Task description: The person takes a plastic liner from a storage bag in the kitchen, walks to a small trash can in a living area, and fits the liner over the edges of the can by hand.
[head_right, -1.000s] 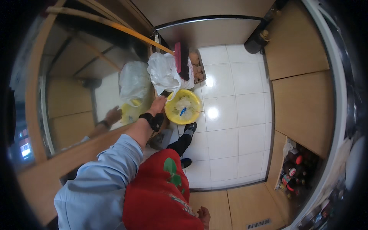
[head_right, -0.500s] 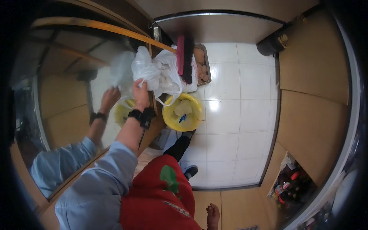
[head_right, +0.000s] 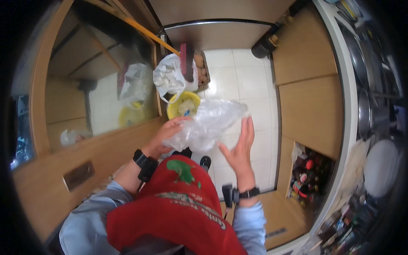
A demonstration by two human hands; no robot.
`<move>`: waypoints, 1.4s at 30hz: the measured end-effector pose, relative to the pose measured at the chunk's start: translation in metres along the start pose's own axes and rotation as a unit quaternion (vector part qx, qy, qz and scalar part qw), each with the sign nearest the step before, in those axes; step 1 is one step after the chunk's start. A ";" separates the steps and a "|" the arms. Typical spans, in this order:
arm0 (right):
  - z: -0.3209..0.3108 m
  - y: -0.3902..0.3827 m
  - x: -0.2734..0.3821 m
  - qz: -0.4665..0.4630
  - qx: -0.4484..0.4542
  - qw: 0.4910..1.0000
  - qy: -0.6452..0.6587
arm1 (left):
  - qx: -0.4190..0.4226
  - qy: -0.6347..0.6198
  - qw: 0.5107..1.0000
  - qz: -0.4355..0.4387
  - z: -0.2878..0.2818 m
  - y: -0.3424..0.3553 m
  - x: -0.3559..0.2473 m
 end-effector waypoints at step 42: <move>0.012 -0.209 -0.011 0.293 0.122 0.819 0.479 | -0.262 0.591 0.632 0.428 -0.112 -0.473 -0.027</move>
Point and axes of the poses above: each hand's wrist, its own y-axis towards the middle knuckle, its own z-axis out of the palm, x = y × z, the point moved 5 cm from there along y, towards the middle knuckle, and after that the axes turned 12 degrees about z, right-handed, at the moved point
